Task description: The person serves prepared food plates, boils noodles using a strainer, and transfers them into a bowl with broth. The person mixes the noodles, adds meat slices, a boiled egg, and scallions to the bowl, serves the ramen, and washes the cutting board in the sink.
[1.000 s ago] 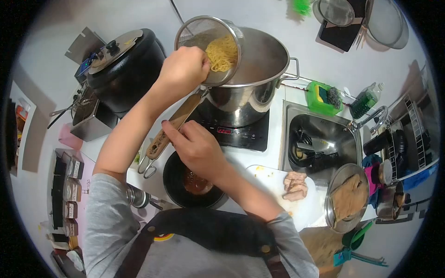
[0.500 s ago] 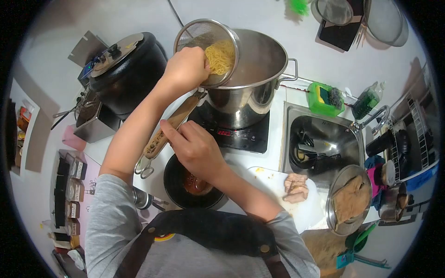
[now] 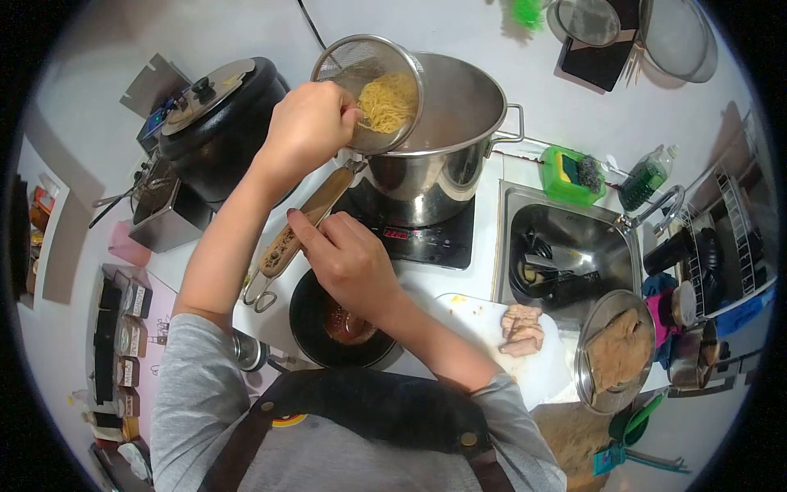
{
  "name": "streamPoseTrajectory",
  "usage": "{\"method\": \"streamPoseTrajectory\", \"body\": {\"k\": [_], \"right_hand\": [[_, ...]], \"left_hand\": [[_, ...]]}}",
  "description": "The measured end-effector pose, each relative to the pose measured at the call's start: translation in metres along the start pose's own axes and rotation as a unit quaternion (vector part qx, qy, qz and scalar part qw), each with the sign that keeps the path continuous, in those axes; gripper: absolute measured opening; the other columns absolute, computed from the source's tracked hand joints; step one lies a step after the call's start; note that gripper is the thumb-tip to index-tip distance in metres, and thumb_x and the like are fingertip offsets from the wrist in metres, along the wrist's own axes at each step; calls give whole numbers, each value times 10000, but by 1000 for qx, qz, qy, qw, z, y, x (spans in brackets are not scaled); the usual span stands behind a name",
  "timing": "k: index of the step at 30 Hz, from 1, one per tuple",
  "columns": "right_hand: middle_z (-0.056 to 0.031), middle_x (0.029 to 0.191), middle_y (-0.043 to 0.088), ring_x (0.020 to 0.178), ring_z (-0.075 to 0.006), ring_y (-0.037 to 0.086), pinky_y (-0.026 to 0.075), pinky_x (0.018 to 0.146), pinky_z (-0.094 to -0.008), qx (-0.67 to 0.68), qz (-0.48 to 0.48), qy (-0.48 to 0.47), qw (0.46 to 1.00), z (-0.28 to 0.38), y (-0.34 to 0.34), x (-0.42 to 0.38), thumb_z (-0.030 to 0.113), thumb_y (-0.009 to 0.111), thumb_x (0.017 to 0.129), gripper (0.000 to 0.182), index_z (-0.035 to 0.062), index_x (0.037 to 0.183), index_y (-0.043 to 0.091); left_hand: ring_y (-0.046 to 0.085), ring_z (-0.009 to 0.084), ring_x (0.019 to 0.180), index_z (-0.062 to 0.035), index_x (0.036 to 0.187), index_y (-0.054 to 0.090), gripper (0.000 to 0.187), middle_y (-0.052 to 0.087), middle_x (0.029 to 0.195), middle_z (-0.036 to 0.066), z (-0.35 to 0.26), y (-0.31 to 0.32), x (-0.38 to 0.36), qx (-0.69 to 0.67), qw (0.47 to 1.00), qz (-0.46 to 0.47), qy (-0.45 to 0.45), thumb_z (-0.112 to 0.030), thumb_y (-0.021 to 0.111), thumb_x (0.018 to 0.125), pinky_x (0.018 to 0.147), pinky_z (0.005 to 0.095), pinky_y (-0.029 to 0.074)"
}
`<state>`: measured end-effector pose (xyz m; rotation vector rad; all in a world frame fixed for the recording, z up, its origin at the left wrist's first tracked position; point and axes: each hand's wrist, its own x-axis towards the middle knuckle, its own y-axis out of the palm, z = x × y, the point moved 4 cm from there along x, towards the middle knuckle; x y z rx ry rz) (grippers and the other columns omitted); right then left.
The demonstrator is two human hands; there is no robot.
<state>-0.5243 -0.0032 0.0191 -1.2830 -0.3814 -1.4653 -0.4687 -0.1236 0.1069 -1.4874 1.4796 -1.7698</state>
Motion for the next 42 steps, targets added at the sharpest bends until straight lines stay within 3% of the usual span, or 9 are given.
{"method": "streamPoseTrajectory", "body": {"k": [7, 10, 14, 18, 20, 22, 27, 37, 42], "right_hand": [[-58, 690, 468, 624, -205, 508, 439, 550, -320, -14, 2, 4, 1000, -1, -7, -1, -22, 628, 670, 449, 53, 1111, 595], [-50, 687, 460, 626, -197, 503, 437, 547, -318, -18, -17, 7, 1000, -1, -13, 0, -1, 645, 667, 440, 47, 1102, 592], [-62, 702, 468, 642, -215, 509, 439, 557, -326, 5, -66, 7, 998, -3, -15, 3, 17, 653, 682, 440, 36, 1114, 575], [-101, 738, 493, 674, -269, 523, 447, 591, -358, 14, -62, 63, 996, 1, -9, -7, 37, 646, 717, 446, 11, 1151, 544], [-119, 756, 508, 694, -289, 530, 451, 613, -370, 3, -10, 145, 989, 3, -11, -20, 48, 648, 732, 447, -4, 1160, 532], [-140, 793, 535, 708, -295, 548, 464, 627, -364, -21, -26, 171, 985, -7, -23, -45, 52, 631, 778, 395, 12, 1161, 544], [-98, 761, 542, 622, -170, 532, 440, 574, -297, -92, -112, 296, 944, -12, -91, -95, 17, 582, 814, 266, 25, 1078, 610], [-74, 736, 533, 576, -126, 488, 403, 545, -249, -164, -107, 307, 931, 18, -112, -136, 11, 559, 817, 246, 27, 1054, 626], [-76, 752, 546, 593, -122, 488, 415, 560, -241, -86, -92, 338, 933, 24, -103, -150, 1, 555, 821, 232, 28, 1039, 630]], "left_hand": [[511, 154, 705, -28, 965, 618, 281, 522, 808, 77, 17, -45, -42, -200, 973, -3, 116, 10, 547, 696, 611, 238, 448], [471, 237, 1083, -81, 1076, 607, 454, 490, 1165, 98, 26, -61, -82, -339, 899, 208, 184, -142, 657, 628, 881, 359, 396], [450, 331, 1160, -32, 989, 640, 534, 535, 1144, 156, 1, -38, -115, -301, 908, 52, 286, -404, 759, 623, 973, 469, 337], [608, 265, 653, -60, 652, 521, 445, 580, 626, 98, 7, -4, -101, -530, 764, -179, 322, -465, 658, 773, 806, 449, 465], [423, 156, 391, -99, 571, 380, 450, 400, 441, 27, 6, -4, -78, -676, 646, -248, 253, -374, 551, 884, 529, 333, 454], [263, 107, 343, -100, 567, 324, 405, 275, 419, -9, 9, -24, -44, -704, 650, -271, 96, -251, 468, 914, 399, 274, 327], [356, 79, 350, -78, 543, 358, 340, 346, 437, -5, -10, -85, -38, -721, 576, -285, 258, -73, 522, 841, 359, 248, 348], [306, 105, 390, -64, 620, 440, 316, 300, 476, -6, -1, -92, -85, -568, 710, -362, 204, -265, 469, 862, 440, 303, 356], [313, 96, 406, -118, 573, 425, 395, 319, 479, -47, -14, -153, -196, -554, 700, -91, 441, -411, 494, 829, 446, 282, 328]]}}
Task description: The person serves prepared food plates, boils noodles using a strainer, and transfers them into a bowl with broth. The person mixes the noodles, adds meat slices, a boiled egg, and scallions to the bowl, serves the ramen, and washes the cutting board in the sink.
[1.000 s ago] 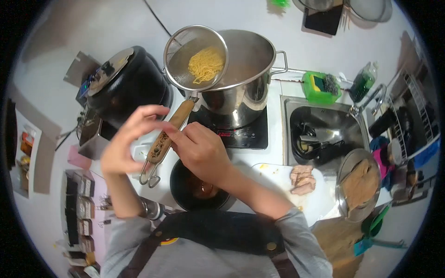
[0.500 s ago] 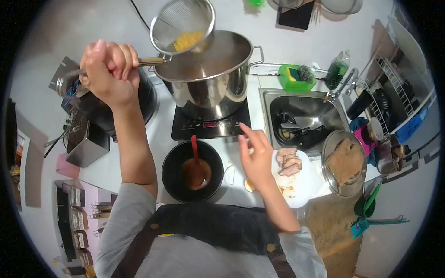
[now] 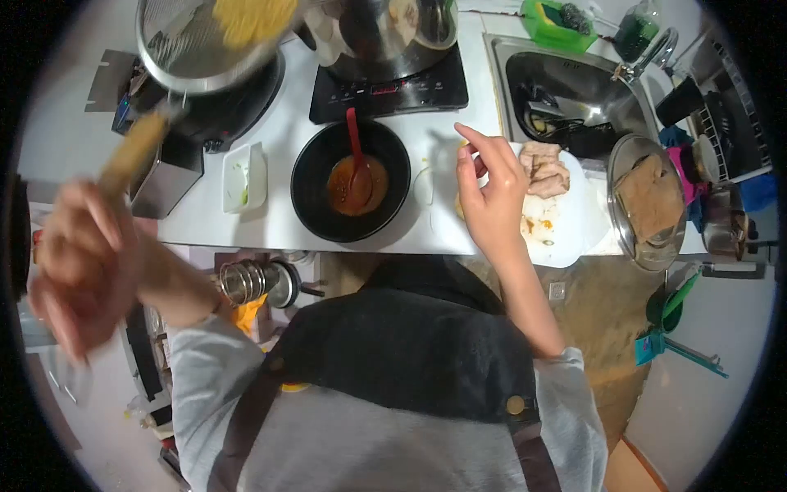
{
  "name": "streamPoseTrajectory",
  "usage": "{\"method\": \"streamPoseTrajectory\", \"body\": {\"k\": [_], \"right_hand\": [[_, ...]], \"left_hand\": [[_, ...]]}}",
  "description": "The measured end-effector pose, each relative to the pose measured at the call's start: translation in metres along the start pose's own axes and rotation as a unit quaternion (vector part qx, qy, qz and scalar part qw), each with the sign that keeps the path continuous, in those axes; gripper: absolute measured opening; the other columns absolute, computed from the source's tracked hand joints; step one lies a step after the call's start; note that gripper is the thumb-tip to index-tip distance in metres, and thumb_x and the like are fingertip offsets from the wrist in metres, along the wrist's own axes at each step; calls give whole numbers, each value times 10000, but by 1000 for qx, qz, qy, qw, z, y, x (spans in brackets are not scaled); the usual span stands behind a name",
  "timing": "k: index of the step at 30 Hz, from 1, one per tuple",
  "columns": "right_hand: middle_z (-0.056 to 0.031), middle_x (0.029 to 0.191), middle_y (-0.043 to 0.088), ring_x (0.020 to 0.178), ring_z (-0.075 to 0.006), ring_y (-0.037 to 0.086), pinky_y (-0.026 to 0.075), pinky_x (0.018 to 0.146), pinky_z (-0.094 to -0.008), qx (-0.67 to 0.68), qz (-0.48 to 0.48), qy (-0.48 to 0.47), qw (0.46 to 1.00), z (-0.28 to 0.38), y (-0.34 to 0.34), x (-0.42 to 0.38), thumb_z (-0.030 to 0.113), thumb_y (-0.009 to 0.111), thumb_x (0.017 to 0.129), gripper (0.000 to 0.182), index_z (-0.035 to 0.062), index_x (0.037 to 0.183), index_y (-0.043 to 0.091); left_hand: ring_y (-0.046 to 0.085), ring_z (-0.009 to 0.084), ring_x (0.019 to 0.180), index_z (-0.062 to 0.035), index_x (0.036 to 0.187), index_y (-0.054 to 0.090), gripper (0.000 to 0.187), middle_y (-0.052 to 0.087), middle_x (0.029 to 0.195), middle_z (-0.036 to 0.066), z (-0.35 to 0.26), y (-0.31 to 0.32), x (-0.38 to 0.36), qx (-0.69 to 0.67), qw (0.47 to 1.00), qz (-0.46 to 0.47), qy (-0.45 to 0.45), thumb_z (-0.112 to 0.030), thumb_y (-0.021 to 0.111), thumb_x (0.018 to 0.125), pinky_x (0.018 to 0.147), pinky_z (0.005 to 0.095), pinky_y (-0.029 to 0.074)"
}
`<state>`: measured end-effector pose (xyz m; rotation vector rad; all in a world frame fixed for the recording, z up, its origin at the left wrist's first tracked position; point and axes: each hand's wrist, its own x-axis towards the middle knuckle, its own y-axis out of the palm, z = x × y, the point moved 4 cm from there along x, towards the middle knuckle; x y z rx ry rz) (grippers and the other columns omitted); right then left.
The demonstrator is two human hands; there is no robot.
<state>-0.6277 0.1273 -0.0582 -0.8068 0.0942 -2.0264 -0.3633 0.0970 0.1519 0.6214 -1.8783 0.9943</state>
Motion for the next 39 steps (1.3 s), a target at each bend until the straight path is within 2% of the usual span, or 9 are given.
{"method": "streamPoseTrajectory", "body": {"k": [8, 11, 14, 17, 20, 29, 32, 35, 39], "right_hand": [[-51, 782, 576, 613, -103, 504, 405, 557, -237, 219, 165, 117, 955, 5, 61, -64, 67, 529, 862, 120, 27, 909, 632], [-17, 871, 602, 713, -95, 579, 476, 631, -224, 449, 451, 311, 706, 33, 116, -133, 291, 368, 942, 336, 67, 1073, 582], [-26, 919, 613, 774, -105, 607, 502, 672, -259, 639, 319, 534, 452, 72, 138, -166, 305, 353, 955, 352, 73, 1146, 536], [-56, 1049, 604, 892, -121, 608, 514, 751, -305, 670, 313, 463, 488, 78, 142, -170, 320, 319, 966, 389, 76, 1218, 487], [-116, 1309, 467, 1107, -203, 520, 447, 912, -362, 738, 307, 397, 451, 75, 150, -175, 291, 267, 962, 466, -16, 1293, 382], [-173, 1314, 446, 1157, -241, 490, 395, 982, -357, 788, 236, 339, 456, 77, 145, -186, 252, 282, 944, 464, -53, 1279, 386], [-170, 1247, 504, 1112, -258, 521, 409, 965, -388, 823, 220, 375, 365, 74, 148, -183, 292, 287, 949, 460, -20, 1255, 429], [-137, 1157, 568, 1063, -255, 544, 429, 917, -431, 769, 257, 393, 434, 57, 153, -185, 385, 289, 947, 488, 32, 1224, 479], [-86, 1124, 585, 997, -223, 538, 426, 857, -390, 692, 384, 361, 494, 43, 129, -210, 501, 247, 931, 557, 86, 1190, 515]], "left_hand": [[452, 153, 419, -114, 600, 468, 268, 382, 490, -18, -11, 95, -86, 154, 902, 371, -160, -265, 684, 649, 408, 276, 353], [521, 181, 470, -110, 635, 475, 221, 459, 522, 5, -8, 113, -134, 202, 868, 436, -122, -235, 655, 616, 457, 292, 400], [553, 225, 514, -98, 680, 487, 206, 518, 580, 38, -5, 128, -171, 227, 838, 483, -112, -205, 644, 599, 490, 326, 430], [595, 248, 568, -84, 716, 516, 210, 575, 604, 53, -4, 133, -185, 249, 765, 577, -141, -231, 642, 635, 521, 358, 454], [589, 251, 549, -84, 728, 519, 227, 551, 563, 51, -7, 138, -193, 262, 807, 517, -112, -236, 649, 622, 501, 362, 451], [626, 221, 523, -97, 527, 620, 53, 608, 548, 85, -6, 154, -204, 306, 813, 489, -73, -138, 639, 554, 478, 343, 492], [510, 157, 459, -21, 791, 569, 171, 547, 566, 90, 0, 155, -203, 291, 779, 552, -56, -179, 564, 857, 415, 270, 411], [585, 249, 515, -99, 679, 548, 179, 540, 512, 58, 0, 153, -190, 353, 740, 566, -78, -231, 649, 613, 473, 360, 452], [590, 238, 532, -100, 647, 552, 124, 556, 527, 56, -4, 136, -172, 365, 751, 543, -91, -211, 608, 654, 535, 345, 468]]}}
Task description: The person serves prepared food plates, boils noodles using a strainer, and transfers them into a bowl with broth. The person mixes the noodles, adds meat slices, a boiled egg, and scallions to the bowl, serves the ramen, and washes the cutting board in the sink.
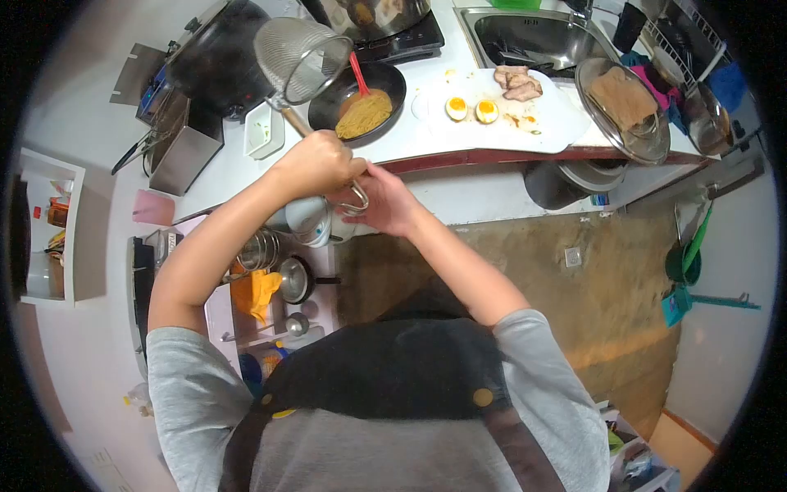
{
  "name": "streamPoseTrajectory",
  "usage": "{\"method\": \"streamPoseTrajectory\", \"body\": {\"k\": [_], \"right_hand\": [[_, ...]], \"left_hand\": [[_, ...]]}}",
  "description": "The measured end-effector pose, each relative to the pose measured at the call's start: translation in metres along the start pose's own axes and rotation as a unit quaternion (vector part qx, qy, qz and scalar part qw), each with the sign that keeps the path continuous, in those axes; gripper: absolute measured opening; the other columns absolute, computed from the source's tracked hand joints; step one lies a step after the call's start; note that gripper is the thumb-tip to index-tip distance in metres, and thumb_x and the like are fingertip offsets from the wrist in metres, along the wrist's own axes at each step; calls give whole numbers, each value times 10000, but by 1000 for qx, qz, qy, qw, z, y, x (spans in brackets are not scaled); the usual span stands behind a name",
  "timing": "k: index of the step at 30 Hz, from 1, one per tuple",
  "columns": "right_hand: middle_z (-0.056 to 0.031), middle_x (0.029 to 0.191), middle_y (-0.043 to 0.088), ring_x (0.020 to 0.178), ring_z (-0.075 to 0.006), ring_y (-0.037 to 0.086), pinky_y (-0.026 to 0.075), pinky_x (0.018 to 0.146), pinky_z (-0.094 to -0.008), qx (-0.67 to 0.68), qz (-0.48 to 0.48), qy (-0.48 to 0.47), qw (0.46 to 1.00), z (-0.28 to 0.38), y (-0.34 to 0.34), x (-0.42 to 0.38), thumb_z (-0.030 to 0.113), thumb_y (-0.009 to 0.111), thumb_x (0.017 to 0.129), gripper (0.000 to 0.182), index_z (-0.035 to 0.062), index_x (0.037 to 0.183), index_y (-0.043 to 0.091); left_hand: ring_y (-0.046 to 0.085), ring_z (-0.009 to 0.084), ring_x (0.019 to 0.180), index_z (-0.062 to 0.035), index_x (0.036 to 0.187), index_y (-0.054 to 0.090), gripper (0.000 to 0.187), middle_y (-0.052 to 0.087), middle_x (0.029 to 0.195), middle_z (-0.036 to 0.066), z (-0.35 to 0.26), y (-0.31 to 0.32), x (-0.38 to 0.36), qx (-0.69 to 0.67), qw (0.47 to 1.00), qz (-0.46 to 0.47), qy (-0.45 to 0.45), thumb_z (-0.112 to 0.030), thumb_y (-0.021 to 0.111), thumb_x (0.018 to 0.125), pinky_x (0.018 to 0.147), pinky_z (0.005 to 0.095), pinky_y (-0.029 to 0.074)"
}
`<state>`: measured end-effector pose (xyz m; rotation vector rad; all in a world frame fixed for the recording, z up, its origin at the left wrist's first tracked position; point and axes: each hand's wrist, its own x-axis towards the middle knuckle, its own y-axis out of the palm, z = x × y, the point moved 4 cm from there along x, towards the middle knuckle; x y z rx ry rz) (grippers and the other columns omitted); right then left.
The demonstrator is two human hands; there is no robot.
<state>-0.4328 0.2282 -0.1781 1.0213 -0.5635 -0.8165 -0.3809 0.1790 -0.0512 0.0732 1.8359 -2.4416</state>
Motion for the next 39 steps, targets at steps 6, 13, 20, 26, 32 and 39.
{"method": "streamPoseTrajectory", "body": {"k": [6, 13, 20, 26, 32, 39], "right_hand": [[-72, 1194, 537, 958, -200, 537, 419, 868, -362, -12, -73, 130, 989, -37, -46, -29, 512, 266, 932, 575, 118, 1317, 431], [-43, 1153, 557, 935, -125, 535, 429, 849, -284, -112, 8, 272, 956, -58, -60, -42, 418, 326, 959, 488, 115, 1329, 426], [-52, 1113, 579, 942, -122, 510, 401, 880, -267, -310, 84, 338, 885, -45, -34, -33, 367, 399, 950, 448, 74, 1277, 492], [-63, 1152, 567, 1029, -152, 508, 380, 929, -280, -389, 90, 283, 872, 16, 40, 29, 313, 459, 940, 417, 87, 1289, 482], [-79, 1125, 583, 1044, -144, 526, 401, 910, -271, -590, -23, 140, 795, 111, 87, 102, 244, 518, 914, 395, 50, 1257, 501], [-128, 965, 614, 843, -202, 584, 439, 828, -300, -795, -366, -121, 468, 255, 53, 102, 98, 485, 802, 364, 7, 1141, 583]], "left_hand": [[598, 220, 570, -101, 622, 548, 135, 585, 579, 53, 20, -38, -17, -139, 983, -116, -38, -117, 667, 561, 551, 335, 458], [300, 69, 406, -100, 645, 391, 231, 360, 475, -18, 57, -161, -177, -368, 686, -522, -349, -171, 493, 840, 435, 216, 254], [226, 76, 415, -132, 635, 326, 273, 249, 479, -40, 43, -79, -370, -310, 531, -548, -566, -234, 440, 861, 434, 238, 214], [401, 87, 666, -50, 849, 531, 258, 463, 747, -12, 43, 121, -515, -284, 424, -527, -680, -305, 519, 890, 604, 227, 342], [534, 396, 940, 28, 974, 616, 459, 614, 928, 226, 30, 171, -556, -118, 533, -30, -837, -392, 463, 868, 825, 491, 363], [510, 356, 1105, -19, 1270, 435, 772, 521, 1232, 171, -29, 202, -588, -83, 378, 21, -922, -615, 515, 785, 925, 449, 378]]}}
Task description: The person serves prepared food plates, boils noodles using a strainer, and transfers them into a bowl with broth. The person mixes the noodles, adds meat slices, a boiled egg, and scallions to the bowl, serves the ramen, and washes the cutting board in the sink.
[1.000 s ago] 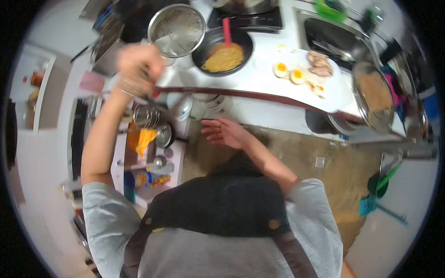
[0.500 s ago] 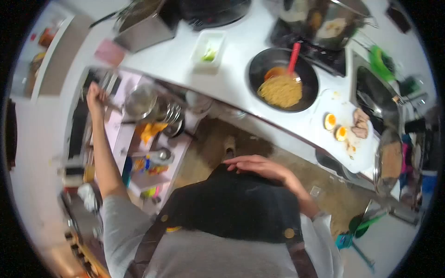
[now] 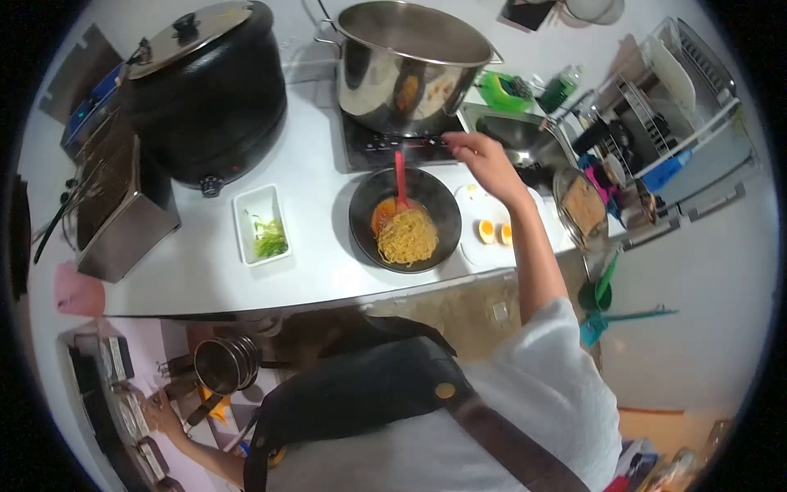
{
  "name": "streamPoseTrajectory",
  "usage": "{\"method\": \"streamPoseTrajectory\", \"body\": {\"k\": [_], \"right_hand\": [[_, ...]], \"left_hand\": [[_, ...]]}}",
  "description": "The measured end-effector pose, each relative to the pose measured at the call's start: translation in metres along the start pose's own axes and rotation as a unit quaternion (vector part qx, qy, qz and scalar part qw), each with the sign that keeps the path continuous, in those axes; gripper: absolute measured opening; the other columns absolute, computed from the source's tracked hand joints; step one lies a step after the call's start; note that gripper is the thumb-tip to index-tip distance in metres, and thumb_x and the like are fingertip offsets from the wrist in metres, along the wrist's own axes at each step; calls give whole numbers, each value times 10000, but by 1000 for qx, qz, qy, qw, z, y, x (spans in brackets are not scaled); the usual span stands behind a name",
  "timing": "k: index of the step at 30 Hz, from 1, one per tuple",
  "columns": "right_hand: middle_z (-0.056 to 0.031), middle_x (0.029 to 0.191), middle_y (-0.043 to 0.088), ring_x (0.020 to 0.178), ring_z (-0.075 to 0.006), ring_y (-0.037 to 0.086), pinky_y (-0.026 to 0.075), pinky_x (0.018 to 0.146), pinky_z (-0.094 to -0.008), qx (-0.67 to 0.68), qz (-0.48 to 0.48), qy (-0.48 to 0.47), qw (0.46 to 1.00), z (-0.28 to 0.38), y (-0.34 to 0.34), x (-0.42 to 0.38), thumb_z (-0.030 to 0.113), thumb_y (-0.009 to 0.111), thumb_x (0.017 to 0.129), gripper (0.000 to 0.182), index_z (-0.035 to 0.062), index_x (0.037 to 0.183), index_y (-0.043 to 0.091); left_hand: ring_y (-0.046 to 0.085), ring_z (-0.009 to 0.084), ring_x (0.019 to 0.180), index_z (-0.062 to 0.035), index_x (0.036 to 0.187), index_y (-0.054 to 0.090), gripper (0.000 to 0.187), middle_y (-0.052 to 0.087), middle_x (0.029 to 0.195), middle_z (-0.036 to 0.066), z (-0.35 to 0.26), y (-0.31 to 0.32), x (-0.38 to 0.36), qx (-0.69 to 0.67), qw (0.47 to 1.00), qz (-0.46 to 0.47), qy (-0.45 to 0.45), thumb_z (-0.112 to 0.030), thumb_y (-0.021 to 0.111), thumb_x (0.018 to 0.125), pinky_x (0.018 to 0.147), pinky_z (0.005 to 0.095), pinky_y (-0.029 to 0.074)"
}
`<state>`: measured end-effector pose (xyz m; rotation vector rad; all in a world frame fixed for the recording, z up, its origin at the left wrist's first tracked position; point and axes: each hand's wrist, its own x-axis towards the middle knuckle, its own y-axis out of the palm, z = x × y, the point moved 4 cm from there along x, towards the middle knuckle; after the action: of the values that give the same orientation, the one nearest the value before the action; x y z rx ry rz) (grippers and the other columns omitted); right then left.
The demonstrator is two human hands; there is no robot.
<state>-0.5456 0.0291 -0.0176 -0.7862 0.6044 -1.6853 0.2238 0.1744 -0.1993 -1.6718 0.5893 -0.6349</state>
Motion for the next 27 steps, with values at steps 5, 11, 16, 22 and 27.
{"method": "streamPoseTrajectory", "body": {"k": [5, 11, 16, 22, 27], "right_hand": [[-176, 1250, 447, 1065, -374, 451, 386, 935, -429, -334, -62, 24, 940, -119, 19, 18, 5, 515, 692, 611, 137, 1287, 474], [-119, 1319, 399, 1164, -352, 383, 370, 958, -443, -385, -66, 25, 920, -122, 46, 22, 20, 528, 687, 621, 217, 1276, 494], [-86, 1346, 389, 1206, -361, 357, 315, 983, -470, -357, -92, 17, 929, -135, 44, 22, 41, 579, 674, 635, 227, 1274, 490], [-186, 1385, 247, 1229, -427, 280, 270, 1021, -498, -233, -143, 7, 962, -139, 47, 15, -4, 637, 579, 855, 158, 1362, 334], [-239, 1376, 215, 1236, -441, 253, 238, 1047, -475, -65, -223, 53, 971, -107, 12, 0, -60, 578, 593, 827, 91, 1359, 307]], "left_hand": [[515, 277, 1089, 0, 1254, 465, 661, 516, 1226, 167, -9, -98, -2, -28, 984, 172, -39, -514, 518, 843, 934, 347, 370], [509, 216, 1088, 66, 1209, 492, 523, 541, 1199, 174, -115, -229, -36, -154, 975, 62, 145, -372, 477, 922, 950, 286, 358], [522, 219, 1048, 0, 1136, 556, 280, 578, 1095, 122, -282, -356, -125, -111, 912, -166, 357, -138, 516, 895, 943, 329, 359], [514, 204, 1073, -48, 1152, 566, 324, 566, 1142, 89, -412, -533, -190, -202, 651, -570, 458, -177, 534, 856, 942, 315, 360], [462, 261, 1172, -128, 1215, 549, 389, 520, 1229, 119, -487, -697, -200, -269, 374, -776, 431, -338, 489, 892, 997, 331, 326]]}}
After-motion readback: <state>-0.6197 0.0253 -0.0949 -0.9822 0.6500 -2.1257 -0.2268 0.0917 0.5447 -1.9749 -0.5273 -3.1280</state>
